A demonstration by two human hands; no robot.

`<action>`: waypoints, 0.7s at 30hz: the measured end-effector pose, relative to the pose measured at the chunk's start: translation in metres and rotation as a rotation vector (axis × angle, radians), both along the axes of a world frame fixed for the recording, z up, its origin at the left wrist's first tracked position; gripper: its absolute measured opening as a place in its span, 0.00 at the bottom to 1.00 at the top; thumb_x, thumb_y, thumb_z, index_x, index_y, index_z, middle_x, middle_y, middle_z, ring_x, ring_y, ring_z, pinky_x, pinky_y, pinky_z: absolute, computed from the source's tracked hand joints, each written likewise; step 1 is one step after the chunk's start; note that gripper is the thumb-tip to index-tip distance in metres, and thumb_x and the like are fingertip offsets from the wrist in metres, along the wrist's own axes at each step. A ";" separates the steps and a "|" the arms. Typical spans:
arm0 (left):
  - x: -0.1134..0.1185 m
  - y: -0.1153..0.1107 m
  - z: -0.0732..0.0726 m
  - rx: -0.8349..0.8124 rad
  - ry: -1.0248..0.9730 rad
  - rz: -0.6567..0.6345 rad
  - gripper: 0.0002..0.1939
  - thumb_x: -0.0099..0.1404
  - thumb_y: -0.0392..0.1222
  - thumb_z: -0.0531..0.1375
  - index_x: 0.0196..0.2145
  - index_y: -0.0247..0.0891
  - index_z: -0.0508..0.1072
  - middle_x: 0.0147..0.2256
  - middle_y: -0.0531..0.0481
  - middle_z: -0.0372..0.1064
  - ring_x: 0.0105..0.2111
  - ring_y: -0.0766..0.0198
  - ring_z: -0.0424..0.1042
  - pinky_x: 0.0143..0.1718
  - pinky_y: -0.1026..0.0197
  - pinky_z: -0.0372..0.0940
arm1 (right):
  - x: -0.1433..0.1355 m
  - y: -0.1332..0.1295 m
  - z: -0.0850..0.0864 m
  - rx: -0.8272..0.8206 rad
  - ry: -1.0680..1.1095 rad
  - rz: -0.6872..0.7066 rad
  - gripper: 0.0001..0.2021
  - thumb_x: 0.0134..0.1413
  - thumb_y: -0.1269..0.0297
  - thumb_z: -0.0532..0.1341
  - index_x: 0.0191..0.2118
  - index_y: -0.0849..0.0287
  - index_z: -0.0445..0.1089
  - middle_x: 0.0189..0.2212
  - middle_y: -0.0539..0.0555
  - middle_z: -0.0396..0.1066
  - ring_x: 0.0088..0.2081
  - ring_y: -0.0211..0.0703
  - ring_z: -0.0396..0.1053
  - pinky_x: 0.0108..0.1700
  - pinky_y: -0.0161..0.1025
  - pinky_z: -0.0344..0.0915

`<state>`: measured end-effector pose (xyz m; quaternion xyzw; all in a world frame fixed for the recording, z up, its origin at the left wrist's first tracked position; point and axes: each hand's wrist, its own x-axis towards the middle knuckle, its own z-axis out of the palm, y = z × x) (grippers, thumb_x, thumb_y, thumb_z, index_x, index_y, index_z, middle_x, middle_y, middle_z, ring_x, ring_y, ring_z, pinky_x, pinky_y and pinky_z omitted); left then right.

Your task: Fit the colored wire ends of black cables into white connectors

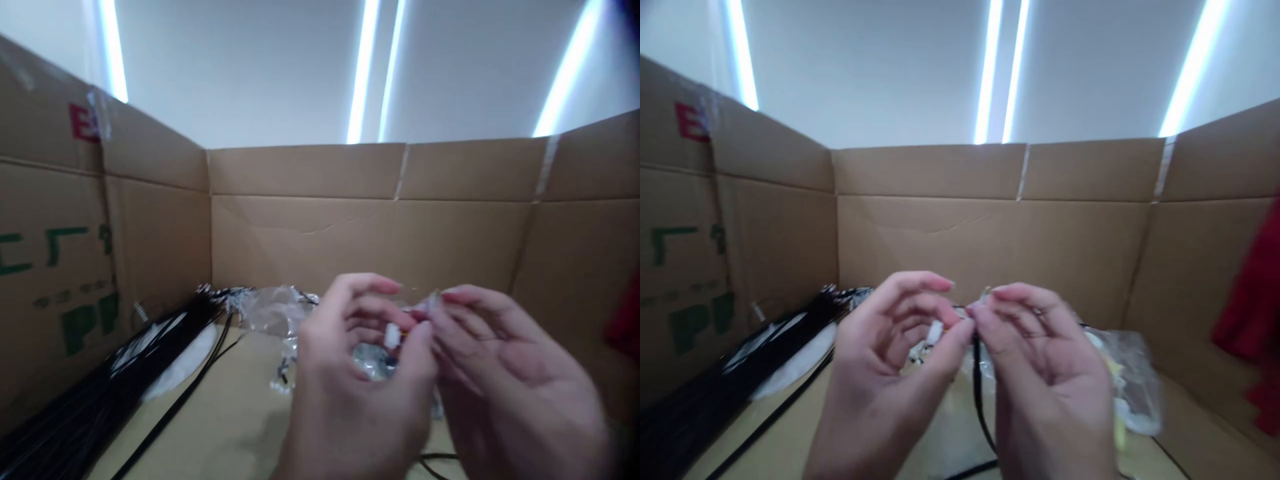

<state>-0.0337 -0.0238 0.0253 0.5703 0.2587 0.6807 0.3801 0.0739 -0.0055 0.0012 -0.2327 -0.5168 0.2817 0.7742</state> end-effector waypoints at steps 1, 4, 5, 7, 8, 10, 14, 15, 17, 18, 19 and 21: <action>-0.002 0.001 -0.001 -0.032 -0.013 -0.014 0.13 0.55 0.33 0.63 0.39 0.40 0.70 0.28 0.56 0.71 0.31 0.73 0.72 0.33 0.78 0.68 | 0.001 -0.002 0.006 0.017 0.026 -0.026 0.11 0.43 0.65 0.71 0.34 0.56 0.71 0.30 0.52 0.73 0.32 0.34 0.73 0.33 0.21 0.69; -0.001 0.007 -0.006 -0.075 0.035 -0.131 0.16 0.57 0.37 0.64 0.44 0.37 0.70 0.30 0.53 0.71 0.31 0.73 0.72 0.33 0.77 0.68 | 0.000 -0.006 0.010 0.090 0.034 -0.064 0.10 0.44 0.68 0.70 0.34 0.54 0.72 0.30 0.49 0.73 0.32 0.32 0.74 0.35 0.19 0.70; 0.000 0.009 -0.007 -0.072 0.052 -0.173 0.15 0.58 0.38 0.64 0.43 0.37 0.71 0.31 0.53 0.71 0.31 0.73 0.72 0.34 0.76 0.69 | 0.000 -0.006 0.009 0.125 0.025 -0.068 0.10 0.45 0.69 0.69 0.35 0.53 0.72 0.30 0.49 0.73 0.32 0.31 0.74 0.36 0.19 0.70; 0.000 0.010 -0.009 -0.052 0.056 -0.221 0.11 0.59 0.38 0.63 0.40 0.36 0.73 0.30 0.52 0.71 0.31 0.72 0.72 0.35 0.75 0.69 | 0.000 -0.006 0.006 0.181 0.009 -0.064 0.09 0.47 0.71 0.68 0.36 0.53 0.71 0.30 0.48 0.73 0.32 0.30 0.74 0.36 0.18 0.69; 0.001 0.009 -0.009 -0.039 0.051 -0.227 0.09 0.59 0.38 0.63 0.39 0.36 0.74 0.30 0.52 0.71 0.32 0.72 0.73 0.35 0.75 0.70 | 0.000 -0.007 0.005 0.197 0.001 -0.062 0.09 0.48 0.72 0.67 0.36 0.53 0.71 0.30 0.47 0.73 0.32 0.29 0.74 0.36 0.17 0.69; 0.002 0.006 -0.008 0.001 0.038 -0.203 0.09 0.59 0.38 0.64 0.39 0.37 0.74 0.29 0.53 0.71 0.31 0.72 0.73 0.35 0.75 0.70 | 0.002 -0.008 0.005 0.209 -0.021 -0.053 0.09 0.49 0.73 0.66 0.36 0.52 0.71 0.30 0.46 0.73 0.32 0.28 0.73 0.37 0.17 0.69; 0.008 -0.005 -0.004 0.051 -0.008 -0.017 0.18 0.57 0.37 0.64 0.46 0.44 0.71 0.28 0.56 0.71 0.30 0.73 0.72 0.34 0.78 0.69 | 0.006 -0.010 0.006 0.234 -0.063 -0.028 0.07 0.51 0.74 0.65 0.33 0.53 0.72 0.29 0.46 0.72 0.33 0.28 0.72 0.38 0.19 0.70; 0.010 -0.008 -0.004 0.050 -0.030 0.037 0.19 0.57 0.36 0.64 0.47 0.45 0.69 0.28 0.56 0.71 0.30 0.74 0.72 0.35 0.78 0.68 | 0.007 -0.010 0.007 0.247 -0.064 -0.021 0.07 0.51 0.74 0.64 0.33 0.53 0.72 0.29 0.45 0.71 0.32 0.28 0.72 0.38 0.19 0.70; 0.013 -0.011 -0.004 0.039 -0.054 0.106 0.19 0.57 0.35 0.63 0.46 0.45 0.69 0.27 0.57 0.71 0.30 0.74 0.72 0.35 0.79 0.68 | 0.005 -0.011 0.007 0.273 -0.051 -0.023 0.07 0.52 0.75 0.63 0.33 0.53 0.72 0.29 0.45 0.71 0.32 0.27 0.71 0.38 0.18 0.69; 0.014 -0.011 -0.004 0.028 -0.051 0.114 0.17 0.57 0.35 0.63 0.45 0.44 0.69 0.26 0.57 0.71 0.29 0.75 0.72 0.34 0.79 0.67 | 0.004 -0.012 0.007 0.284 -0.041 -0.035 0.08 0.52 0.76 0.63 0.33 0.53 0.72 0.29 0.44 0.71 0.31 0.26 0.71 0.38 0.18 0.69; 0.013 -0.010 -0.005 0.022 -0.041 0.103 0.15 0.57 0.36 0.63 0.43 0.42 0.69 0.26 0.56 0.71 0.29 0.75 0.72 0.33 0.80 0.67 | 0.002 -0.012 0.007 0.292 -0.033 -0.053 0.09 0.51 0.76 0.63 0.33 0.53 0.71 0.28 0.44 0.71 0.31 0.26 0.71 0.38 0.18 0.69; 0.012 -0.006 -0.008 0.036 -0.018 0.048 0.12 0.57 0.37 0.64 0.40 0.40 0.69 0.27 0.56 0.70 0.28 0.75 0.72 0.31 0.80 0.67 | -0.001 -0.013 0.008 0.300 -0.029 -0.095 0.09 0.51 0.77 0.63 0.33 0.53 0.71 0.28 0.44 0.71 0.31 0.26 0.71 0.38 0.17 0.69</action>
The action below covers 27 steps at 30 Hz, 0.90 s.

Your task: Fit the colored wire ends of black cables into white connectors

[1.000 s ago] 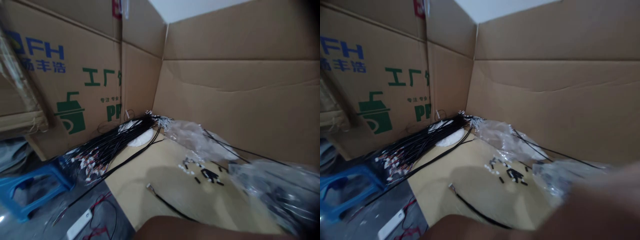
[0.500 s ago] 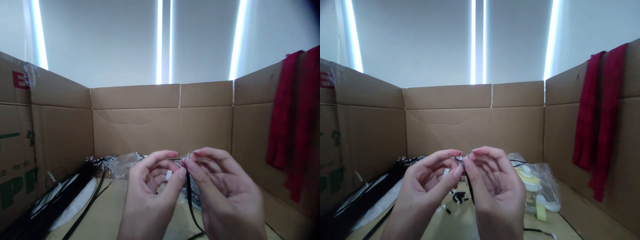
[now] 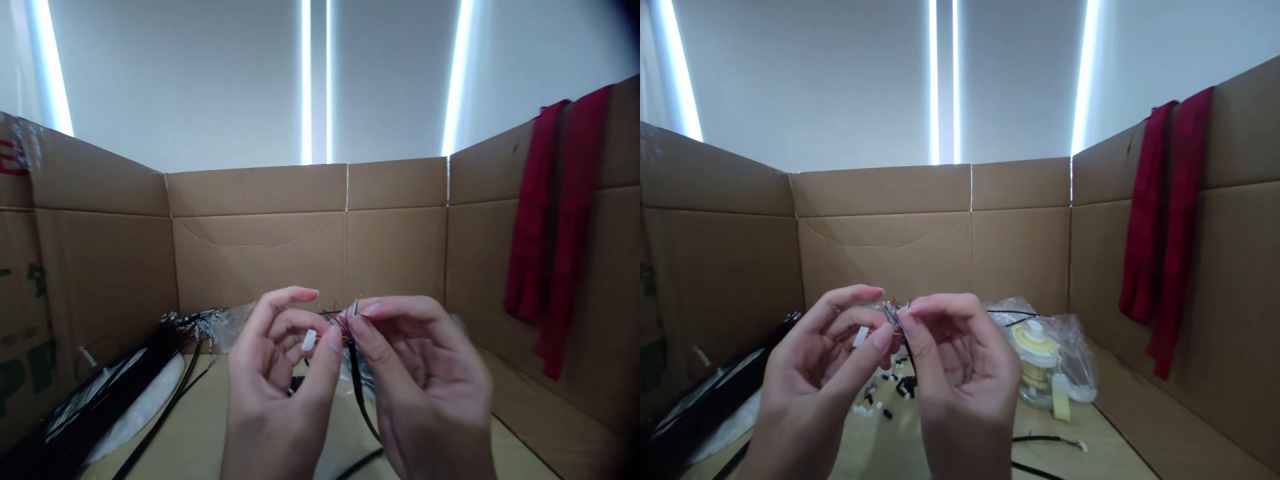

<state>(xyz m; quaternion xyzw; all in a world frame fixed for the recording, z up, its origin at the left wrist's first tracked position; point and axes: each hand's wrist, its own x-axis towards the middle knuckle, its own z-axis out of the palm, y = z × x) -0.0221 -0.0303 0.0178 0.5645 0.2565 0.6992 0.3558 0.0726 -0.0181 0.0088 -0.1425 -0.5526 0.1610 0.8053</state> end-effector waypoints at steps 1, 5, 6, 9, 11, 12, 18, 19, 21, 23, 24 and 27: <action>-0.001 0.002 -0.001 0.016 0.002 -0.029 0.11 0.58 0.37 0.64 0.39 0.39 0.68 0.27 0.55 0.70 0.27 0.74 0.72 0.30 0.80 0.67 | -0.001 0.000 0.000 0.003 -0.004 -0.020 0.09 0.51 0.77 0.63 0.33 0.53 0.71 0.29 0.44 0.71 0.31 0.26 0.71 0.38 0.17 0.69; -0.006 0.008 -0.002 0.081 -0.056 -0.011 0.11 0.57 0.33 0.64 0.38 0.39 0.69 0.29 0.55 0.71 0.30 0.75 0.73 0.34 0.80 0.68 | -0.001 -0.001 -0.001 -0.008 -0.065 -0.025 0.10 0.49 0.77 0.64 0.35 0.53 0.71 0.30 0.44 0.71 0.32 0.27 0.72 0.38 0.17 0.69; -0.006 0.007 -0.002 0.097 -0.069 -0.001 0.11 0.57 0.32 0.64 0.37 0.39 0.69 0.30 0.55 0.71 0.31 0.75 0.74 0.34 0.80 0.68 | -0.001 -0.001 -0.001 -0.023 -0.071 -0.003 0.11 0.49 0.77 0.65 0.35 0.53 0.71 0.30 0.44 0.71 0.32 0.27 0.72 0.38 0.18 0.70; -0.002 0.003 0.001 0.093 -0.115 -0.032 0.12 0.57 0.31 0.64 0.37 0.40 0.68 0.29 0.57 0.71 0.30 0.76 0.74 0.34 0.81 0.69 | 0.001 -0.002 0.000 -0.070 -0.036 0.090 0.12 0.49 0.77 0.65 0.36 0.52 0.70 0.30 0.45 0.70 0.32 0.27 0.72 0.38 0.18 0.70; 0.001 -0.001 0.002 0.070 -0.137 -0.083 0.12 0.57 0.31 0.64 0.37 0.41 0.68 0.29 0.58 0.71 0.29 0.77 0.73 0.34 0.81 0.68 | 0.002 -0.004 0.002 -0.086 0.007 0.129 0.10 0.50 0.76 0.65 0.35 0.53 0.70 0.30 0.45 0.69 0.33 0.28 0.71 0.37 0.19 0.70; 0.003 -0.003 0.003 0.062 -0.150 -0.092 0.11 0.57 0.31 0.63 0.37 0.41 0.68 0.29 0.57 0.71 0.30 0.77 0.73 0.34 0.81 0.68 | 0.002 -0.006 0.002 -0.095 0.027 0.139 0.10 0.49 0.76 0.65 0.35 0.53 0.70 0.30 0.46 0.69 0.33 0.28 0.71 0.37 0.19 0.70; 0.001 -0.008 0.002 0.092 -0.051 -0.041 0.10 0.59 0.32 0.62 0.38 0.43 0.68 0.31 0.56 0.70 0.33 0.75 0.72 0.37 0.79 0.68 | 0.003 -0.011 0.004 -0.157 0.064 0.181 0.11 0.49 0.74 0.66 0.37 0.51 0.69 0.30 0.46 0.68 0.33 0.29 0.70 0.36 0.20 0.70; -0.002 -0.008 0.002 0.108 -0.006 -0.054 0.10 0.59 0.32 0.62 0.38 0.44 0.68 0.32 0.56 0.71 0.34 0.74 0.72 0.37 0.79 0.69 | 0.004 -0.011 0.005 -0.168 0.062 0.185 0.11 0.49 0.73 0.66 0.36 0.51 0.69 0.30 0.46 0.68 0.33 0.29 0.70 0.36 0.21 0.70; -0.009 -0.008 0.001 0.145 0.076 -0.100 0.12 0.58 0.31 0.62 0.38 0.46 0.70 0.34 0.56 0.71 0.36 0.72 0.73 0.38 0.78 0.69 | 0.005 -0.010 0.006 -0.199 0.066 0.213 0.10 0.48 0.73 0.67 0.35 0.52 0.69 0.30 0.46 0.69 0.32 0.29 0.69 0.35 0.21 0.69; -0.014 -0.007 -0.001 0.172 0.147 -0.130 0.13 0.58 0.29 0.62 0.37 0.47 0.71 0.36 0.56 0.72 0.39 0.70 0.73 0.40 0.76 0.70 | 0.005 -0.010 0.008 -0.226 0.076 0.281 0.09 0.48 0.72 0.67 0.34 0.53 0.70 0.30 0.47 0.69 0.31 0.29 0.68 0.34 0.21 0.68; -0.016 -0.007 -0.001 0.191 0.168 -0.132 0.13 0.58 0.28 0.61 0.36 0.46 0.72 0.36 0.56 0.72 0.39 0.70 0.73 0.41 0.75 0.70 | 0.006 -0.009 0.008 -0.238 0.081 0.328 0.08 0.47 0.72 0.67 0.34 0.54 0.70 0.29 0.48 0.69 0.31 0.30 0.68 0.33 0.22 0.68; -0.019 -0.004 -0.001 0.257 0.198 -0.111 0.13 0.59 0.26 0.60 0.35 0.45 0.72 0.34 0.56 0.71 0.39 0.70 0.73 0.40 0.75 0.70 | 0.009 -0.009 0.010 -0.281 0.099 0.506 0.07 0.47 0.72 0.67 0.33 0.56 0.70 0.28 0.48 0.69 0.30 0.30 0.69 0.31 0.22 0.69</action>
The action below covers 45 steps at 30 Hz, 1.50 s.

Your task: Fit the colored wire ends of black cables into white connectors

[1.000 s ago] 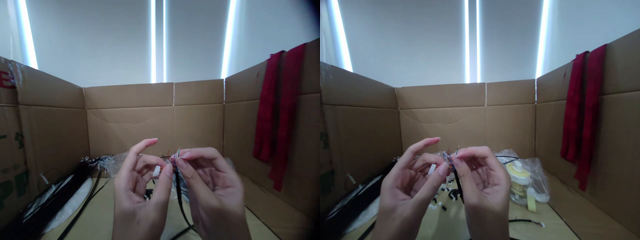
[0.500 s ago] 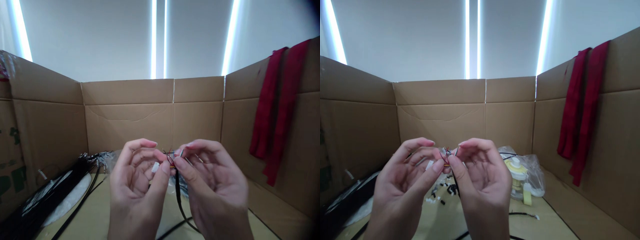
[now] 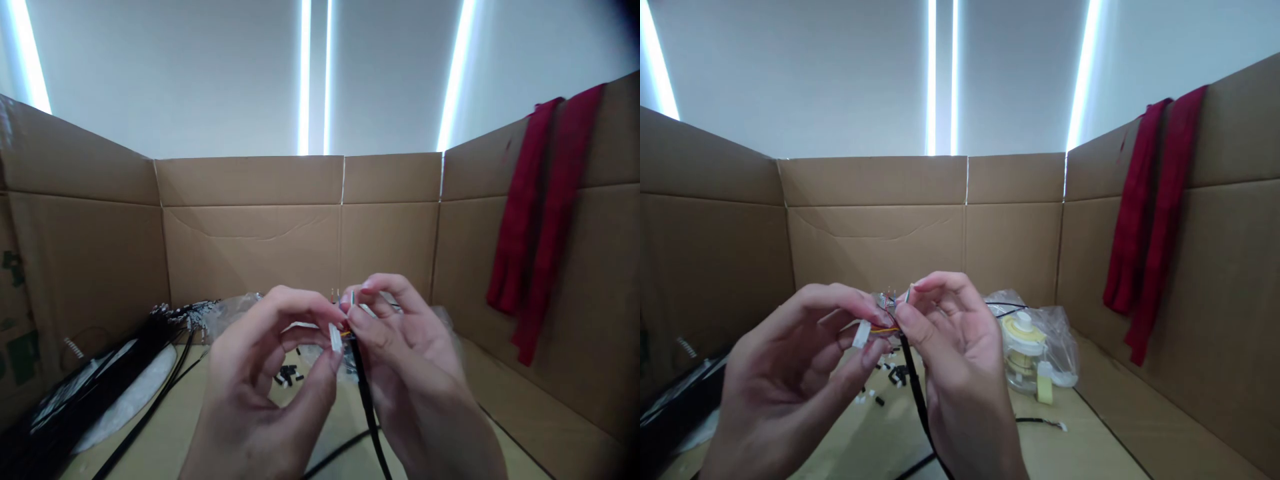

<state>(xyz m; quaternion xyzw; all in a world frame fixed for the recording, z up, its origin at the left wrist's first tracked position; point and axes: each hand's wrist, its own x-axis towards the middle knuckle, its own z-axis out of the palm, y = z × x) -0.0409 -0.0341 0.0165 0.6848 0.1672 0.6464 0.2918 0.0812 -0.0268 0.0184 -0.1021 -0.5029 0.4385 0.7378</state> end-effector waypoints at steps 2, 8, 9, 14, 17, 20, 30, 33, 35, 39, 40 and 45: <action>0.001 0.002 0.001 0.036 -0.029 0.006 0.12 0.58 0.26 0.61 0.33 0.44 0.73 0.32 0.56 0.71 0.36 0.72 0.73 0.39 0.76 0.70 | 0.002 0.000 0.001 -0.062 0.030 0.126 0.08 0.47 0.73 0.67 0.33 0.57 0.70 0.29 0.48 0.68 0.30 0.29 0.70 0.31 0.23 0.70; 0.009 0.007 0.005 -0.053 -0.200 0.041 0.09 0.52 0.27 0.66 0.25 0.40 0.75 0.25 0.56 0.73 0.26 0.73 0.74 0.29 0.79 0.70 | 0.002 -0.001 0.003 -0.235 0.087 0.343 0.09 0.44 0.72 0.69 0.32 0.57 0.70 0.28 0.49 0.70 0.30 0.31 0.72 0.33 0.25 0.72; 0.010 0.008 0.005 -0.073 -0.231 0.056 0.09 0.51 0.27 0.67 0.25 0.40 0.76 0.24 0.57 0.73 0.25 0.73 0.74 0.28 0.79 0.70 | 0.002 -0.001 0.003 -0.243 0.089 0.346 0.09 0.45 0.72 0.69 0.32 0.57 0.70 0.28 0.49 0.70 0.30 0.32 0.72 0.34 0.25 0.72; 0.016 0.011 0.003 -0.102 -0.320 0.071 0.08 0.52 0.28 0.67 0.23 0.39 0.76 0.23 0.58 0.74 0.22 0.75 0.73 0.27 0.80 0.70 | 0.008 -0.002 0.001 -0.178 -0.056 0.233 0.06 0.51 0.68 0.66 0.35 0.57 0.70 0.31 0.49 0.70 0.29 0.30 0.70 0.34 0.25 0.70; 0.016 0.011 0.003 -0.109 -0.325 0.107 0.07 0.53 0.30 0.67 0.24 0.40 0.75 0.24 0.59 0.74 0.23 0.77 0.72 0.27 0.82 0.68 | 0.011 -0.002 0.000 -0.099 -0.226 0.123 0.10 0.52 0.66 0.65 0.40 0.56 0.69 0.33 0.50 0.68 0.28 0.31 0.69 0.32 0.27 0.69; 0.015 0.011 0.004 -0.109 -0.324 0.118 0.06 0.54 0.30 0.67 0.24 0.39 0.75 0.23 0.59 0.73 0.23 0.77 0.73 0.26 0.82 0.68 | 0.011 -0.001 0.001 -0.046 -0.268 0.046 0.11 0.50 0.69 0.66 0.40 0.54 0.68 0.30 0.48 0.68 0.25 0.29 0.67 0.27 0.25 0.66; 0.011 0.008 0.004 -0.092 -0.304 0.030 0.10 0.57 0.32 0.66 0.34 0.44 0.73 0.26 0.60 0.75 0.25 0.76 0.74 0.26 0.82 0.68 | 0.009 -0.003 0.003 -0.060 -0.161 0.170 0.07 0.49 0.72 0.66 0.35 0.57 0.70 0.23 0.47 0.68 0.21 0.30 0.66 0.22 0.24 0.67; 0.008 0.010 0.004 -0.113 -0.295 0.065 0.10 0.57 0.34 0.66 0.36 0.44 0.71 0.27 0.60 0.74 0.24 0.76 0.74 0.25 0.82 0.68 | 0.009 -0.003 0.001 -0.068 -0.195 0.220 0.03 0.50 0.72 0.65 0.31 0.58 0.70 0.21 0.47 0.69 0.21 0.29 0.66 0.22 0.23 0.67; 0.006 0.011 0.004 -0.115 -0.299 0.092 0.10 0.57 0.35 0.66 0.36 0.44 0.71 0.26 0.60 0.74 0.24 0.76 0.73 0.24 0.82 0.67 | 0.008 -0.003 0.000 -0.082 -0.214 0.236 0.03 0.51 0.71 0.65 0.30 0.60 0.70 0.21 0.48 0.70 0.21 0.29 0.68 0.23 0.23 0.67; 0.005 0.010 0.004 -0.076 -0.285 0.143 0.08 0.55 0.35 0.67 0.32 0.44 0.74 0.26 0.61 0.73 0.24 0.78 0.73 0.24 0.84 0.66 | 0.007 -0.002 -0.001 -0.087 -0.213 0.170 0.04 0.50 0.72 0.66 0.32 0.60 0.70 0.21 0.48 0.72 0.21 0.30 0.69 0.23 0.24 0.69; 0.005 0.009 0.004 -0.056 -0.280 0.160 0.06 0.56 0.35 0.67 0.31 0.44 0.74 0.26 0.61 0.73 0.25 0.78 0.73 0.26 0.84 0.66 | 0.007 -0.002 -0.001 -0.086 -0.220 0.141 0.04 0.50 0.72 0.66 0.31 0.60 0.70 0.21 0.48 0.72 0.21 0.31 0.69 0.24 0.25 0.69; 0.007 -0.002 0.004 -0.028 -0.142 0.254 0.08 0.58 0.36 0.63 0.36 0.45 0.75 0.29 0.58 0.73 0.28 0.74 0.73 0.29 0.79 0.67 | 0.005 -0.002 -0.002 -0.049 -0.259 -0.002 0.05 0.49 0.72 0.67 0.30 0.57 0.70 0.22 0.47 0.73 0.23 0.32 0.72 0.27 0.26 0.71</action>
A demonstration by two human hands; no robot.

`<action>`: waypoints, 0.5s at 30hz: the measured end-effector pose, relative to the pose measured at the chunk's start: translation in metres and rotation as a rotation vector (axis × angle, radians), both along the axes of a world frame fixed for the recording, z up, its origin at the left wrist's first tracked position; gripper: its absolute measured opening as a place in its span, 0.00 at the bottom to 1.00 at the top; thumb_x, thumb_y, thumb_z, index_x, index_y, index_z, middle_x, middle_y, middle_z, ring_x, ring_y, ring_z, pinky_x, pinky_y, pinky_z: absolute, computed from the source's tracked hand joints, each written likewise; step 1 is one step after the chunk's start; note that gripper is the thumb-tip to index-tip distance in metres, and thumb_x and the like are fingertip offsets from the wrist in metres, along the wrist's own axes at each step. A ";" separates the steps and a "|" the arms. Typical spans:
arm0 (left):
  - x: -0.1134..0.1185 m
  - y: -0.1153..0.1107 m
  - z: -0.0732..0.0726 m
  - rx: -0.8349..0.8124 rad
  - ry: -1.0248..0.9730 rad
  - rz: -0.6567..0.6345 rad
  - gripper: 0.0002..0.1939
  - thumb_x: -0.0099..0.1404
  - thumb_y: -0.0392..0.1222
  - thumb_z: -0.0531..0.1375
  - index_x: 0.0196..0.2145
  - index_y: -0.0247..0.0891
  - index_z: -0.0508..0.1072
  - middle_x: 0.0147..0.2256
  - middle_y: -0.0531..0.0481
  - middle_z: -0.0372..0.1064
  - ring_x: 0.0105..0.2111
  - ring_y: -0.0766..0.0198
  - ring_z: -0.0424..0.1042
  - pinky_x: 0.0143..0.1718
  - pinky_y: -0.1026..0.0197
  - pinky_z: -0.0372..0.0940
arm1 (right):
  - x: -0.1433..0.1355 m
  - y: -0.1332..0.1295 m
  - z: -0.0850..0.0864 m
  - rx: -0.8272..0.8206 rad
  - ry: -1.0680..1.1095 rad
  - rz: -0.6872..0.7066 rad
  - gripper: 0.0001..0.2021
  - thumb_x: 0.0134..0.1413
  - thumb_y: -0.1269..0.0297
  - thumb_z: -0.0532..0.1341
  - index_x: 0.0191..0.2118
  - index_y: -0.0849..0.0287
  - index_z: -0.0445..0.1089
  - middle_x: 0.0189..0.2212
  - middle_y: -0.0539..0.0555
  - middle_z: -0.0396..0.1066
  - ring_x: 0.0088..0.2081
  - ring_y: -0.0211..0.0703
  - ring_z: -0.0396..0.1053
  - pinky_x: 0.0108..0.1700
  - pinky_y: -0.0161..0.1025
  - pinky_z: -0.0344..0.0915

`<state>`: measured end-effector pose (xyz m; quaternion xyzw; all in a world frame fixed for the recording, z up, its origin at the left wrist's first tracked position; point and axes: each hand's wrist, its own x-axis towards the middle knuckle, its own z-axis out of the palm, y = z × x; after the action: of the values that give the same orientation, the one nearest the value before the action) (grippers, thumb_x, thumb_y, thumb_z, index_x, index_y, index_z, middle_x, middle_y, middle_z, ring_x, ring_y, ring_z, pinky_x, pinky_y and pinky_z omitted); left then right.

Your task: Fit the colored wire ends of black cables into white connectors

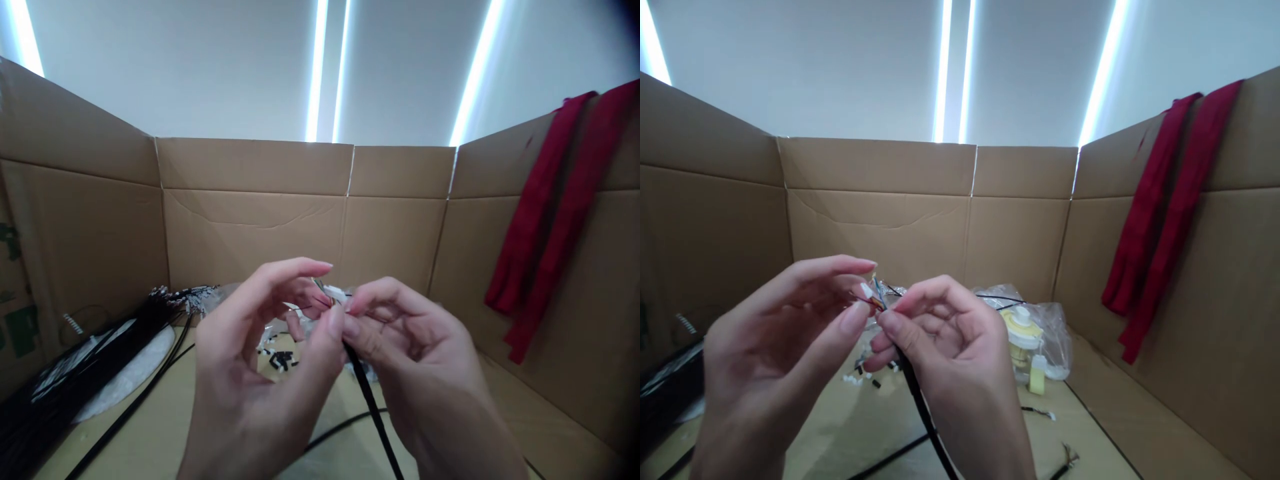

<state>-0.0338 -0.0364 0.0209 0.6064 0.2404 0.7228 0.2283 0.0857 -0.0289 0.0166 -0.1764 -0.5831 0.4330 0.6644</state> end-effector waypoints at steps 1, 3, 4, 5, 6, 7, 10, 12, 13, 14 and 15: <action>0.000 -0.001 0.000 -0.013 0.021 0.011 0.07 0.58 0.37 0.64 0.36 0.46 0.75 0.29 0.58 0.72 0.27 0.73 0.73 0.28 0.77 0.67 | -0.001 -0.001 0.000 0.021 -0.014 -0.035 0.05 0.49 0.72 0.67 0.29 0.57 0.70 0.22 0.47 0.73 0.24 0.32 0.73 0.28 0.26 0.72; -0.002 -0.001 0.001 -0.039 0.020 0.012 0.04 0.59 0.38 0.64 0.34 0.45 0.76 0.28 0.58 0.72 0.26 0.72 0.73 0.27 0.76 0.68 | -0.004 -0.003 -0.001 0.077 -0.069 -0.136 0.05 0.48 0.72 0.67 0.29 0.56 0.71 0.23 0.46 0.73 0.24 0.33 0.73 0.27 0.25 0.72; -0.003 0.000 0.001 -0.047 0.005 0.002 0.02 0.59 0.39 0.64 0.32 0.44 0.76 0.27 0.58 0.72 0.26 0.72 0.73 0.27 0.76 0.68 | -0.007 -0.005 -0.001 0.121 -0.105 -0.210 0.06 0.48 0.73 0.67 0.29 0.56 0.71 0.23 0.45 0.73 0.24 0.32 0.73 0.27 0.25 0.72; -0.005 0.002 0.001 -0.051 -0.011 -0.011 0.01 0.59 0.39 0.64 0.31 0.44 0.76 0.27 0.58 0.73 0.27 0.72 0.73 0.27 0.77 0.68 | -0.009 -0.007 -0.002 0.185 -0.148 -0.298 0.06 0.48 0.74 0.66 0.29 0.55 0.72 0.24 0.45 0.73 0.24 0.32 0.73 0.28 0.24 0.72; -0.007 0.004 0.001 -0.047 -0.024 -0.029 0.01 0.59 0.39 0.64 0.31 0.44 0.76 0.28 0.58 0.73 0.28 0.73 0.74 0.28 0.78 0.69 | -0.012 -0.008 -0.002 0.254 -0.190 -0.398 0.07 0.48 0.76 0.66 0.30 0.55 0.72 0.25 0.45 0.73 0.24 0.31 0.73 0.28 0.24 0.72; -0.009 0.006 0.001 -0.046 -0.028 -0.049 0.01 0.59 0.38 0.64 0.31 0.44 0.76 0.28 0.58 0.73 0.28 0.73 0.74 0.28 0.79 0.69 | -0.015 -0.010 -0.003 0.318 -0.227 -0.503 0.09 0.48 0.77 0.65 0.31 0.55 0.73 0.26 0.44 0.74 0.24 0.30 0.73 0.28 0.23 0.71; -0.016 0.012 0.000 -0.033 -0.023 -0.115 0.02 0.59 0.38 0.64 0.31 0.45 0.76 0.27 0.59 0.74 0.27 0.75 0.73 0.28 0.81 0.68 | -0.023 -0.015 -0.006 0.434 -0.279 -0.760 0.12 0.48 0.81 0.63 0.31 0.54 0.73 0.26 0.42 0.73 0.27 0.28 0.71 0.32 0.23 0.69; -0.019 0.014 -0.001 -0.040 -0.016 -0.143 0.01 0.59 0.39 0.65 0.30 0.44 0.76 0.26 0.60 0.73 0.26 0.76 0.73 0.28 0.81 0.68 | -0.025 -0.017 -0.008 0.447 -0.284 -0.834 0.12 0.49 0.81 0.62 0.32 0.55 0.73 0.28 0.42 0.74 0.30 0.28 0.71 0.35 0.22 0.68; -0.020 0.015 -0.001 -0.044 -0.018 -0.154 0.01 0.59 0.40 0.65 0.30 0.44 0.76 0.26 0.60 0.73 0.26 0.76 0.73 0.28 0.81 0.68 | -0.025 -0.017 -0.008 0.463 -0.303 -0.837 0.11 0.50 0.81 0.62 0.33 0.55 0.73 0.29 0.42 0.74 0.31 0.28 0.71 0.36 0.22 0.68; -0.020 0.015 -0.001 -0.050 -0.024 -0.167 0.01 0.59 0.40 0.65 0.29 0.44 0.76 0.25 0.60 0.73 0.26 0.76 0.72 0.28 0.81 0.68 | -0.025 -0.017 -0.009 0.472 -0.331 -0.833 0.11 0.50 0.80 0.62 0.34 0.55 0.72 0.30 0.42 0.74 0.32 0.28 0.71 0.36 0.22 0.69; -0.021 0.015 -0.001 -0.062 -0.029 -0.181 0.01 0.59 0.41 0.65 0.29 0.44 0.76 0.25 0.60 0.72 0.26 0.76 0.72 0.28 0.80 0.68 | -0.023 -0.017 -0.010 0.481 -0.361 -0.827 0.12 0.50 0.80 0.61 0.35 0.55 0.72 0.31 0.42 0.74 0.33 0.28 0.71 0.37 0.22 0.69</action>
<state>-0.0547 -0.0214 0.0203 0.6078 0.2032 0.7001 0.3147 0.0623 -0.0464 0.0069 -0.3064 -0.6532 -0.0501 0.6906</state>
